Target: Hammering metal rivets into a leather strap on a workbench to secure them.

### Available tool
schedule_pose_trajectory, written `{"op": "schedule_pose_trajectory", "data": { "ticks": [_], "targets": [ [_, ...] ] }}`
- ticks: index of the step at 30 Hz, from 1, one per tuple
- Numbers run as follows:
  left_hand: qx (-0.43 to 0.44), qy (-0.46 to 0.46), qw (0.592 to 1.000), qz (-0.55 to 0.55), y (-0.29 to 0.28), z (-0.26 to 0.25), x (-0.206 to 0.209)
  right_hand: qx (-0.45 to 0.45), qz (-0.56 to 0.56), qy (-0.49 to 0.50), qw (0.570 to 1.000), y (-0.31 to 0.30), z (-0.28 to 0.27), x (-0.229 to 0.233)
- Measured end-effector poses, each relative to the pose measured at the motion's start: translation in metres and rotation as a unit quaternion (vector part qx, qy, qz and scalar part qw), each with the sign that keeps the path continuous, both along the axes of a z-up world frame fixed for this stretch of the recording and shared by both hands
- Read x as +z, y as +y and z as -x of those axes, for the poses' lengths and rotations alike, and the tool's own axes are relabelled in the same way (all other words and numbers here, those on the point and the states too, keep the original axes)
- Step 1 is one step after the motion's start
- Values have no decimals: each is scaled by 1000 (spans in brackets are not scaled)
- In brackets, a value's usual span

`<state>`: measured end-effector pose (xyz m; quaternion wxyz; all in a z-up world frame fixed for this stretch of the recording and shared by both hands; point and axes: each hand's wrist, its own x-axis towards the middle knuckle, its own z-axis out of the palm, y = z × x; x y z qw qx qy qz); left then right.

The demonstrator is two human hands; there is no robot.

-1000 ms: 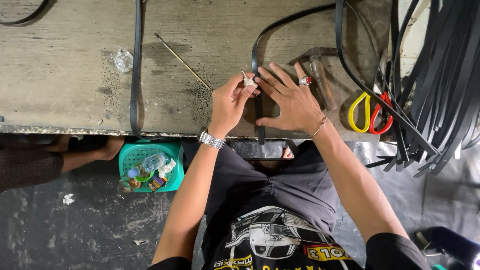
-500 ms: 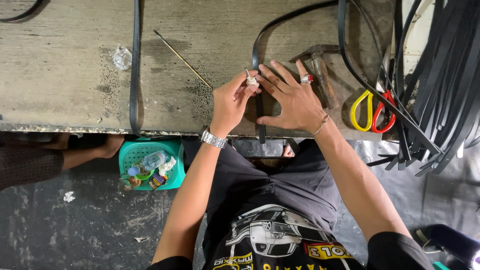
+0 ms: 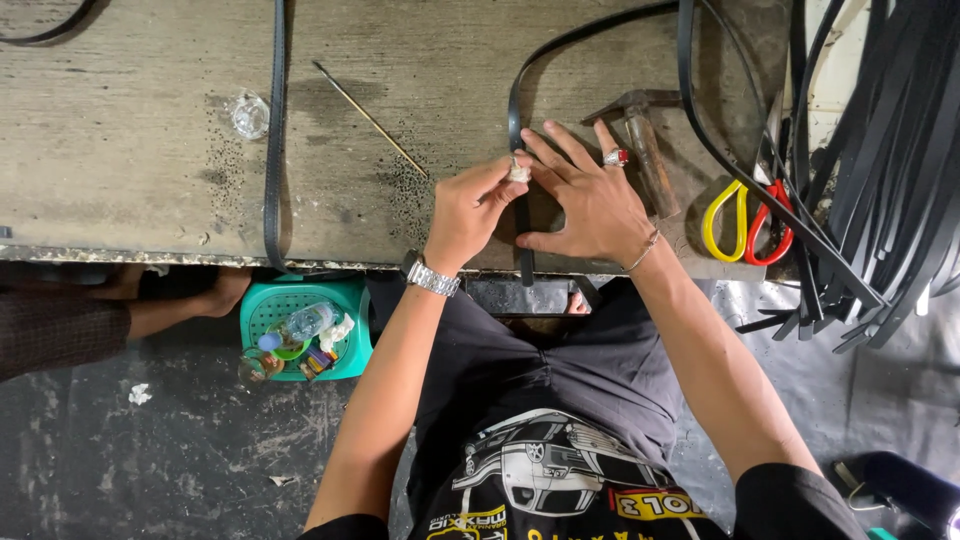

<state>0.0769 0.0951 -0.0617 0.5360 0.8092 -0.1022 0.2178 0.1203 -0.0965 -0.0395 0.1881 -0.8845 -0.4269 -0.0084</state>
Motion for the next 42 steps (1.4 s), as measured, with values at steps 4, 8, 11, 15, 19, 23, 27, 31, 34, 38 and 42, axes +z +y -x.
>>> {"op": "schedule_pose_trajectory", "data": {
  "ticks": [4,8,11,15,19,23,27,31,34,38,42],
  "targets": [
    [-8,2,1000,18,5,2,-16,-9,27,18,999,0,1,-1],
    [-34,-6,999,28,3,3,-15,-5,-38,-1,999,-2,4,-4],
    [-31,-15,999,27,3,2,-11,-25,-181,-65,981,-13,1,-21],
    [-13,-26,999,19,2,0,-20,-346,-34,-245,905,-42,0,-31],
    [-26,-16,999,34,1,2,-15,-399,111,-220,883,-60,4,-26],
    [-21,-19,999,17,2,1,-18,-402,107,-138,899,-67,5,-29],
    [-28,-6,999,38,4,1,-21,-351,-101,100,926,-61,19,17],
    [-34,-9,999,40,-1,2,-17,-265,-167,79,946,-42,48,52],
    [-40,-8,999,17,1,1,-19,-247,-150,78,954,-28,58,80],
    [-31,-7,999,1,4,2,-27,-228,-53,65,970,-23,57,94],
    [-38,-5,999,14,1,2,-15,-220,-98,15,970,-25,63,99]
  ]
}}
